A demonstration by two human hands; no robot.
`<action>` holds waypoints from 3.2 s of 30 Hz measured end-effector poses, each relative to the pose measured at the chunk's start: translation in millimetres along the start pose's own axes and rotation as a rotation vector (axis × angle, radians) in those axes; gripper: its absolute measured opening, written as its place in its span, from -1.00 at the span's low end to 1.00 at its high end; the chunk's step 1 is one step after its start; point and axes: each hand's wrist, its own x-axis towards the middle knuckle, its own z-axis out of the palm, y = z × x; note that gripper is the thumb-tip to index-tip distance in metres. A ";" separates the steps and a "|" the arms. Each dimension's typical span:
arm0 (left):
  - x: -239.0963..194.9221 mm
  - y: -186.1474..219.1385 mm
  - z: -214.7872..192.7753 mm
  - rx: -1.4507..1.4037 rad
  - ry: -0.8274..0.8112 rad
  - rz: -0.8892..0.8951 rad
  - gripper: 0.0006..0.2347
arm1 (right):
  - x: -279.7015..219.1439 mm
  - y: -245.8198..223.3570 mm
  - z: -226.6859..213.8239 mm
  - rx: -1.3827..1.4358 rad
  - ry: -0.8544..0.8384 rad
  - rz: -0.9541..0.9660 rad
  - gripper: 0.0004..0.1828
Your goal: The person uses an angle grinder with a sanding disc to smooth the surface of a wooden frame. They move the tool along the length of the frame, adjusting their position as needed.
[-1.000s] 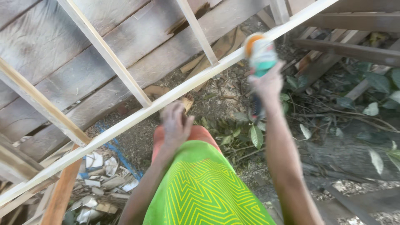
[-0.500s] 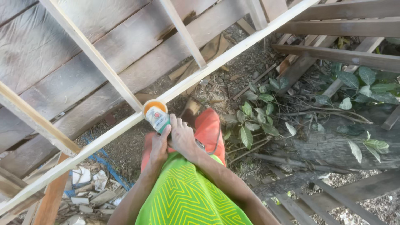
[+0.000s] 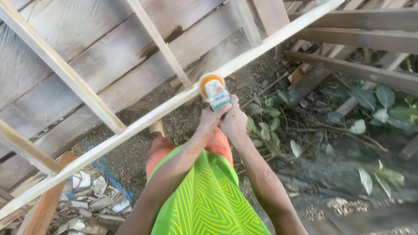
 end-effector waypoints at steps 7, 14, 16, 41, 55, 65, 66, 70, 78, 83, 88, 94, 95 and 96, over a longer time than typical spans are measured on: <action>54.2 24.8 151.0 0.053 0.003 -0.004 -0.52 | 99.3 72.1 -101.1 -0.069 0.093 -0.030 -0.13; 71.9 44.4 219.4 0.010 -0.099 0.005 -0.48 | 136.2 103.4 -153.0 -0.027 0.069 -0.051 -0.32; 72.8 51.7 208.4 0.127 -0.055 -0.101 -0.46 | 140.2 96.4 -147.4 -0.014 0.028 0.009 -0.32; 1.8 17.2 62.3 -0.105 0.109 0.151 -0.52 | 65.2 30.7 -26.6 -0.146 -0.160 -0.067 -0.45; -48.4 -23.8 -4.9 -0.279 0.288 0.279 -0.49 | 23.9 -15.8 9.3 -0.270 -0.281 -0.596 -0.42; 87.2 -14.4 227.0 -0.217 -0.016 0.225 -0.57 | 154.6 117.6 -159.5 -0.079 0.004 -0.309 -0.47; 99.0 -9.8 254.2 -0.258 -0.041 0.237 -0.57 | 170.4 128.8 -175.8 -0.110 -0.011 -0.216 -0.46; 136.7 10.6 343.8 -0.038 -0.066 0.193 -0.53 | 220.9 174.0 -233.3 -0.032 -0.003 -0.004 -0.58; 174.3 52.2 452.0 0.458 0.009 0.051 -0.35 | 293.7 244.6 -300.7 -0.162 0.102 -0.007 -0.44; 155.3 45.4 426.9 0.354 -0.083 0.224 -0.43 | 274.5 234.5 -283.7 0.212 0.030 0.217 -0.57; 145.4 19.2 410.1 0.084 -0.051 0.130 -0.51 | 250.5 225.6 -278.5 -0.050 0.008 -0.030 -0.37; 188.1 38.0 456.8 0.300 -0.065 0.097 -0.54 | 294.8 235.4 -315.6 -0.094 0.083 -0.035 -0.37; 187.7 39.8 453.7 0.434 -0.034 0.067 -0.54 | 294.4 233.5 -312.8 -0.065 0.077 -0.029 -0.44; 184.2 39.9 447.1 0.345 -0.048 0.073 -0.53 | 290.8 230.6 -307.6 -0.035 0.070 -0.022 -0.50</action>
